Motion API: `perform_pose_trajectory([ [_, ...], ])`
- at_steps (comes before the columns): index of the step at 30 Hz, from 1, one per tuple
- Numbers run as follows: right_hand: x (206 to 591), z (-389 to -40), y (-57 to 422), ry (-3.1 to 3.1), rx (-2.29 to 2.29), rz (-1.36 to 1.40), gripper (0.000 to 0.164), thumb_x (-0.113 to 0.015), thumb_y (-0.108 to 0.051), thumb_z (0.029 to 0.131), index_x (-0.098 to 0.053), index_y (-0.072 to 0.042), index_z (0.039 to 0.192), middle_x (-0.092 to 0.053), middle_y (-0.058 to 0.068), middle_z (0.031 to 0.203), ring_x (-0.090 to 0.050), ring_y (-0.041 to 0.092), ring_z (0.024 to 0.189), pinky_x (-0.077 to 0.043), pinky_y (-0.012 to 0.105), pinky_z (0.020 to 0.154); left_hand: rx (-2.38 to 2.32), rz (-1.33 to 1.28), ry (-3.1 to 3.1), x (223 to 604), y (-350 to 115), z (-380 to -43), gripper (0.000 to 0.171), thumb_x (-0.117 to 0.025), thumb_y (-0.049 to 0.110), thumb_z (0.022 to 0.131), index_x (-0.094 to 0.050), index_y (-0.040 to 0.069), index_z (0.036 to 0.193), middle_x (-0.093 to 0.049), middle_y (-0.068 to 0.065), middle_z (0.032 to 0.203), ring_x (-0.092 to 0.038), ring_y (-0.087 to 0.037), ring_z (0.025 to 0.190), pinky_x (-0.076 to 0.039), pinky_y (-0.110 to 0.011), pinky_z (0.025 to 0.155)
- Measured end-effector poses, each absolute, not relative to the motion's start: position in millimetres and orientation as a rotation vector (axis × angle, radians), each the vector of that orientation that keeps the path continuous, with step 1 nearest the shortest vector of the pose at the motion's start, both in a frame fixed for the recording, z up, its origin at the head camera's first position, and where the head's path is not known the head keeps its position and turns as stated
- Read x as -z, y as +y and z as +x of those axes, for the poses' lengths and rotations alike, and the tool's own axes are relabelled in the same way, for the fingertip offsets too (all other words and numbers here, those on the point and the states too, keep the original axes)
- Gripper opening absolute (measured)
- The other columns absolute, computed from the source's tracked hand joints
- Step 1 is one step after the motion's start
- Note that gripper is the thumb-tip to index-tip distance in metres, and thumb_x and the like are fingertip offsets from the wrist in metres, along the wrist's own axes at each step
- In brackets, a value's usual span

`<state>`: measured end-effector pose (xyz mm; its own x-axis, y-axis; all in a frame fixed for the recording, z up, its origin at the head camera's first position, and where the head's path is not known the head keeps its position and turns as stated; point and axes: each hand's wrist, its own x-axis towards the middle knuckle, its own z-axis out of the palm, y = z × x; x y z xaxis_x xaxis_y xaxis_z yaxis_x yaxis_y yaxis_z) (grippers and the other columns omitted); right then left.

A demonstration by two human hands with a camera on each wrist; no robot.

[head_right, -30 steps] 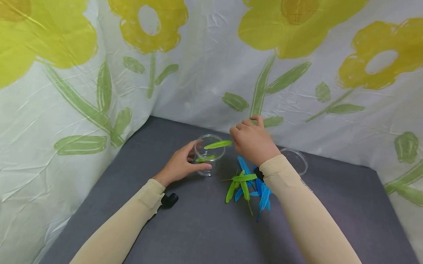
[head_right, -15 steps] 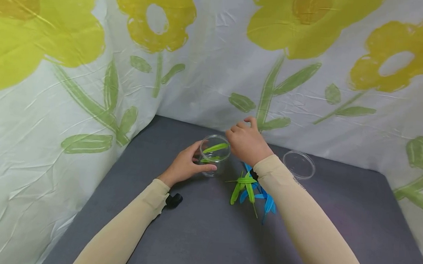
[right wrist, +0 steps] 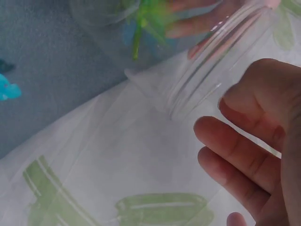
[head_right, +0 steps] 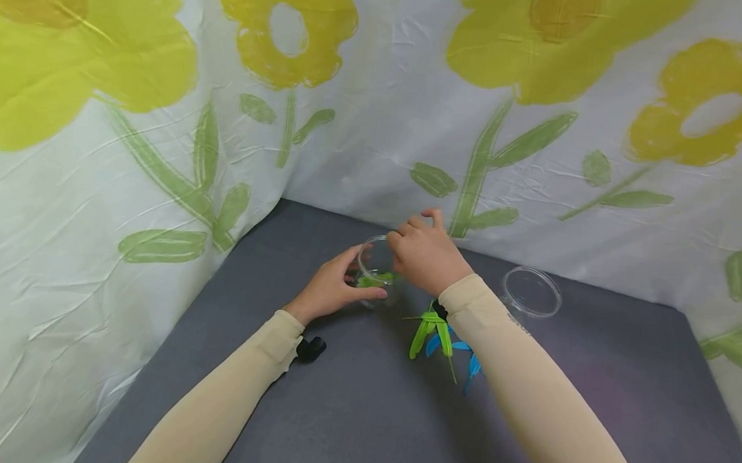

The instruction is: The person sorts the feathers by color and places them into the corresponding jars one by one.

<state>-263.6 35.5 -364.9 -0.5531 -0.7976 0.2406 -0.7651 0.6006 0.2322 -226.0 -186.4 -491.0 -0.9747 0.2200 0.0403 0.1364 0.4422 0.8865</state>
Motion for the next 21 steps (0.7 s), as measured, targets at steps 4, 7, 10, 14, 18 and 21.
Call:
perform_pose_trajectory([
  [4, 361.0, -263.6, 42.4, -2.545, 0.068, 1.224, 0.005, -0.075, -0.009, 0.097, -0.077, -0.012, 0.1, -0.075, 0.006, 0.093, -0.068, 0.029, 0.102, -0.037, 0.064, 0.117, -1.587, 0.324, 2.594, 491.2, -186.4, -226.7, 0.108, -0.086, 0.072, 0.08, -0.035, 0.036, 0.168, -0.049, 0.001, 0.167, -0.056, -0.027, 0.148, -0.056, -0.052, 0.113],
  [7, 360.2, -264.3, 47.9, -2.553, 0.042, 1.199, 0.009, -0.071, -0.008, 0.099, -0.078, -0.01, 0.104, -0.076, 0.008, 0.095, -0.069, 0.031, 0.104, -0.038, 0.064, 0.116, -1.6, 0.311, 2.595, 492.2, -187.4, -226.6, 0.106, -0.087, 0.071, 0.08, -0.037, 0.037, 0.167, -0.049, 0.003, 0.167, -0.056, -0.026, 0.148, -0.056, -0.052, 0.112],
  [10, 364.1, -264.1, 55.1, -2.574, 0.033, 1.172, 0.013, -0.066, -0.007, 0.101, -0.078, -0.009, 0.107, -0.077, 0.009, 0.098, -0.07, 0.032, 0.106, -0.04, 0.063, 0.114, -1.597, 0.306, 2.598, 493.0, -186.9, -226.1, 0.106, -0.088, 0.071, 0.08, -0.037, 0.038, 0.167, -0.048, 0.005, 0.168, -0.056, -0.025, 0.147, -0.056, -0.052, 0.111],
  [14, 375.3, -262.6, 64.0, -2.629, 0.027, 1.141, 0.016, -0.063, -0.006, 0.103, -0.078, -0.008, 0.107, -0.077, 0.009, 0.099, -0.07, 0.032, 0.108, -0.041, 0.064, 0.112, -1.567, 0.301, 2.603, 493.7, -187.3, -224.9, 0.108, -0.086, 0.072, 0.08, -0.034, 0.039, 0.168, -0.048, 0.006, 0.167, -0.055, -0.025, 0.148, -0.055, -0.051, 0.113],
  [18, 387.3, -259.4, 73.0, -2.687, 0.033, 1.114, 0.013, -0.067, -0.007, 0.101, -0.079, -0.009, 0.106, -0.077, 0.008, 0.098, -0.069, 0.031, 0.106, -0.04, 0.064, 0.112, -1.551, 0.307, 2.608, 492.3, -187.0, -224.0, 0.108, -0.086, 0.072, 0.08, -0.033, 0.039, 0.168, -0.048, 0.006, 0.166, -0.054, -0.024, 0.149, -0.054, -0.05, 0.115],
  [21, 395.2, -256.5, 77.6, -2.72, 0.028, 1.103, 0.008, -0.074, -0.01, 0.099, -0.08, -0.011, 0.105, -0.077, 0.006, 0.099, -0.069, 0.031, 0.106, -0.038, 0.064, 0.113, -1.57, 0.299, 2.607, 489.9, -186.7, -223.1, 0.106, -0.087, 0.071, 0.08, -0.035, 0.04, 0.167, -0.048, 0.007, 0.167, -0.054, -0.024, 0.149, -0.054, -0.05, 0.115],
])
